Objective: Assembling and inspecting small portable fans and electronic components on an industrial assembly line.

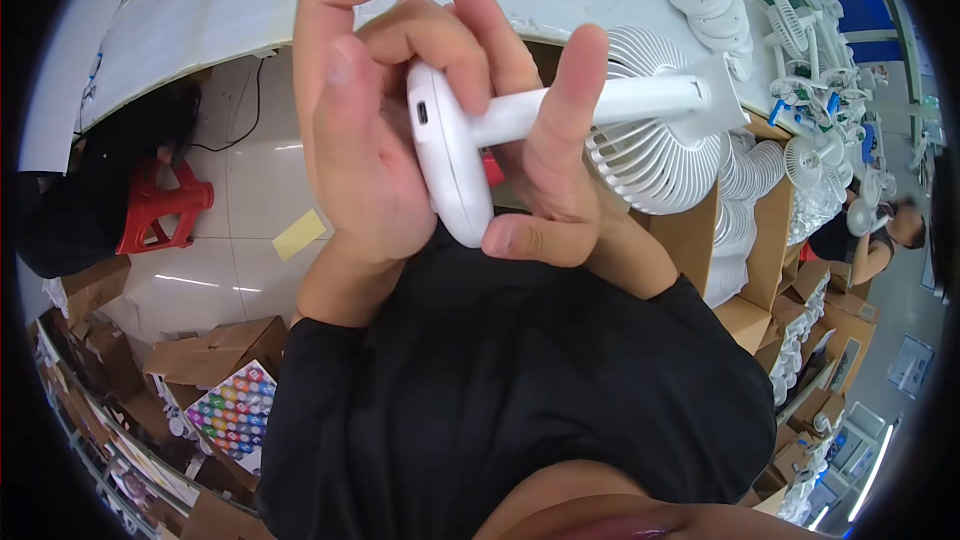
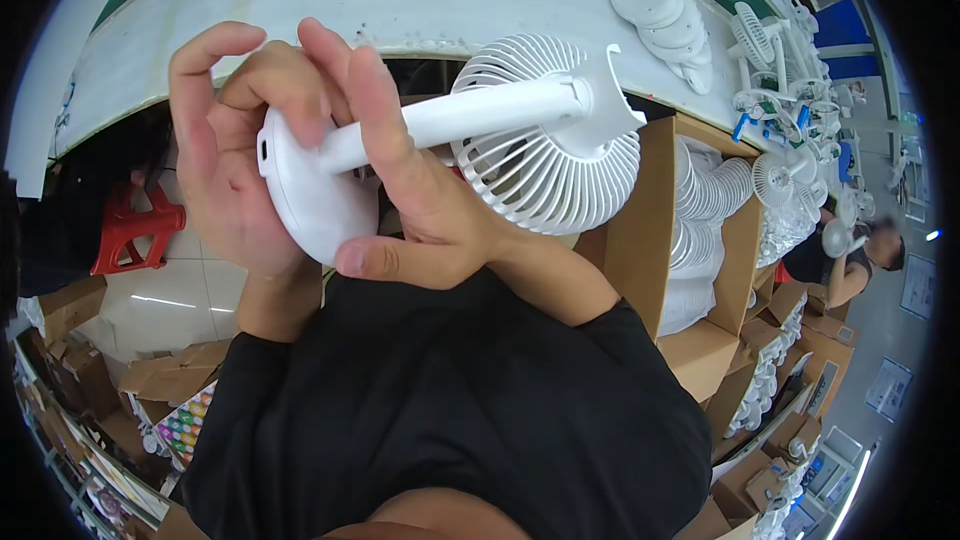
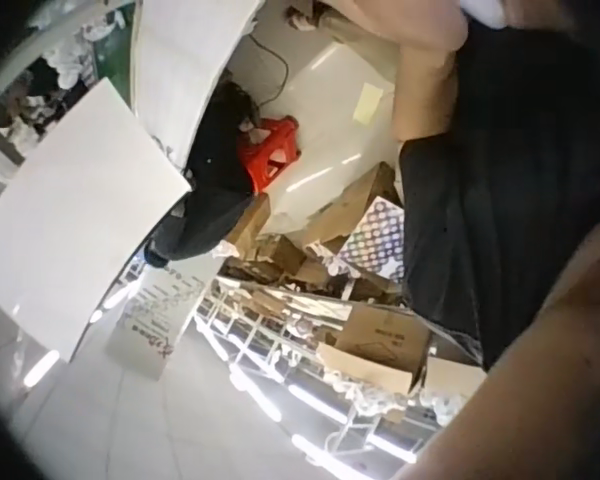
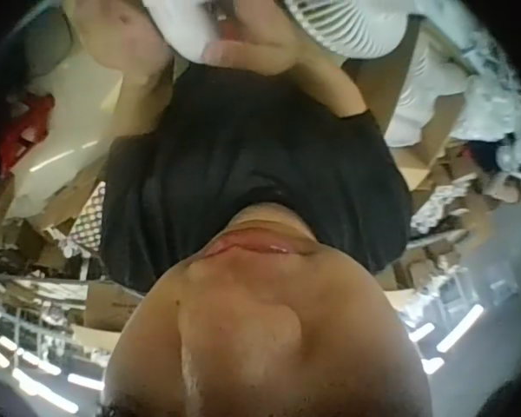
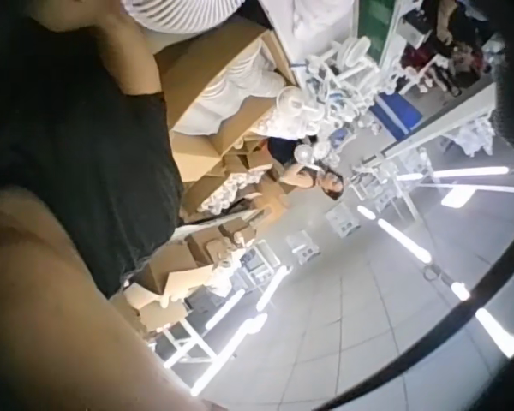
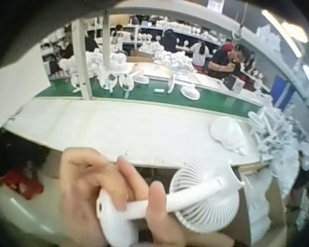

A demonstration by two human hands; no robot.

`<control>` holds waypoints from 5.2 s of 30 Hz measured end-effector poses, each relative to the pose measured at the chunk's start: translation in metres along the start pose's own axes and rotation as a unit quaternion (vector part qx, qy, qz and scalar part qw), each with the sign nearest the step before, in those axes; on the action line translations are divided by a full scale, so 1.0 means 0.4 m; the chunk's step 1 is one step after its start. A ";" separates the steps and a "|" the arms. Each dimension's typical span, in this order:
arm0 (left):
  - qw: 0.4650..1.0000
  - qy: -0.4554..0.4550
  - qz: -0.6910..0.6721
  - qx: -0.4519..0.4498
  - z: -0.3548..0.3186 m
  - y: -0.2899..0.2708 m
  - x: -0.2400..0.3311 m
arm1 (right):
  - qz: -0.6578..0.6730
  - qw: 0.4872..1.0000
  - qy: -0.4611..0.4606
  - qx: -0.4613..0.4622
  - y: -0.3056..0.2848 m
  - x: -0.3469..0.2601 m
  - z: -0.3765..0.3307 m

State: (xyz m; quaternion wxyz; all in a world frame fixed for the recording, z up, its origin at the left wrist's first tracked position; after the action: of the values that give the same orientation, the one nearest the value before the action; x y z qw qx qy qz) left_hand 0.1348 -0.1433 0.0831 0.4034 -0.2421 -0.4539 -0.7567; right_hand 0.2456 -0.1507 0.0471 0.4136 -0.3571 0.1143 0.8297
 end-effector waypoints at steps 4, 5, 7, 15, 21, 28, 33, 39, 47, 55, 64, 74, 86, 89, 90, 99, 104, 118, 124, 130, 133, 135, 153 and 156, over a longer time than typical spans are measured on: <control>0.998 0.024 0.031 -0.058 -0.001 -0.025 0.003 | -0.022 0.999 0.040 -0.002 0.008 -0.013 -0.005; 0.995 0.042 0.052 -0.079 0.000 -0.030 0.004 | -0.032 0.997 0.070 -0.002 0.011 -0.018 -0.006; 0.991 0.054 0.071 -0.099 -0.002 -0.024 0.012 | 0.035 0.992 0.125 0.002 0.012 -0.032 -0.003; 0.959 0.037 0.280 -0.020 -0.021 0.022 0.068 | 0.066 0.978 0.178 -0.081 -0.003 -0.079 0.026; 0.987 0.067 0.138 0.058 -0.001 0.074 0.039 | 0.087 0.991 0.089 -0.053 -0.030 -0.053 -0.004; 0.996 0.056 0.056 -0.044 -0.005 -0.006 -0.010 | 0.088 0.995 0.046 0.006 -0.003 -0.033 -0.048; 0.994 0.006 0.024 0.107 -0.009 -0.096 -0.088 | -0.173 0.971 0.163 0.002 -0.003 0.011 -0.065; 0.977 -0.081 0.169 0.103 0.091 -0.190 -0.244 | -0.249 0.933 0.242 0.090 -0.124 0.118 -0.085; 0.760 -0.134 0.633 -0.060 0.233 -0.407 -0.400 | -0.385 0.839 0.339 0.180 -0.400 0.210 -0.046; 0.687 -0.047 0.717 -0.105 0.204 -0.316 -0.415 | -0.621 0.657 0.381 0.191 -1.079 0.290 -0.072; 0.670 -0.077 0.734 -0.084 -0.032 -0.366 -0.401 | -0.740 0.497 0.358 0.279 -0.978 0.489 -0.054; 0.685 -0.065 0.719 -0.097 -0.103 -0.412 -0.359 | -0.750 0.489 0.430 0.116 -0.985 0.692 -0.067; 0.697 -0.152 0.694 -0.098 -0.122 -0.417 -0.306 | -0.258 0.815 0.275 0.439 -0.815 -0.068 -0.177; 0.698 -0.148 0.692 -0.111 -0.129 -0.412 -0.320 | -0.460 0.756 0.266 0.382 -0.959 -0.283 -0.335; 0.690 -0.152 0.700 -0.102 -0.135 -0.437 -0.307 | -0.475 0.731 0.325 0.366 -0.941 -0.325 -0.333; 0.684 -0.140 0.710 -0.089 -0.116 -0.469 -0.311 | -0.813 0.364 0.439 0.118 -1.350 -0.588 -0.761; 0.685 -0.127 0.712 -0.092 -0.096 -0.461 -0.299 | -0.772 0.248 0.564 0.155 -1.347 -0.526 -0.852; 0.697 -0.149 0.693 -0.113 -0.031 -0.466 -0.296 | -0.723 0.296 0.401 0.478 -0.912 -0.408 -0.832; 0.685 -0.164 0.703 -0.100 -0.041 -0.506 -0.273 | -0.581 0.588 0.351 0.440 -0.520 -0.127 -0.498; 0.689 -0.076 0.710 -0.128 0.038 -0.568 -0.341 | -0.467 0.780 0.356 0.215 -0.332 0.323 -0.160; 0.682 -0.013 0.725 -0.098 -0.003 -0.596 -0.378 | -0.452 0.810 0.338 0.161 -0.276 0.451 -0.064; 0.681 -0.062 0.723 -0.096 0.003 -0.535 -0.369 | -0.419 0.842 0.308 0.141 -0.283 0.529 -0.017; 0.777 0.124 0.606 0.118 0.551 -0.486 -0.359 | -0.385 0.767 0.295 0.420 -0.577 0.798 0.209; 0.716 -0.011 0.681 0.150 0.450 -0.513 -0.457 | -0.169 0.849 0.375 0.332 -0.453 0.594 0.008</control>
State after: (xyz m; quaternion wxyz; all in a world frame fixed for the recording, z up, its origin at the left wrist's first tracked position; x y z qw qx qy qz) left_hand 0.0663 0.1408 -0.0672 0.8359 -0.4303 -0.2784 -0.1964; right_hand 0.2876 0.1091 -0.0948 0.5670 -0.4964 0.4674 0.4622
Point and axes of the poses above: each hand's wrist, its own z-axis towards the middle knuckle, its own y-axis out of the palm, x = y × z, the point moved 2 cm from there along z, towards the middle knuckle, and after that the axes turned 5 degrees about -x, right-handed, at the moved point
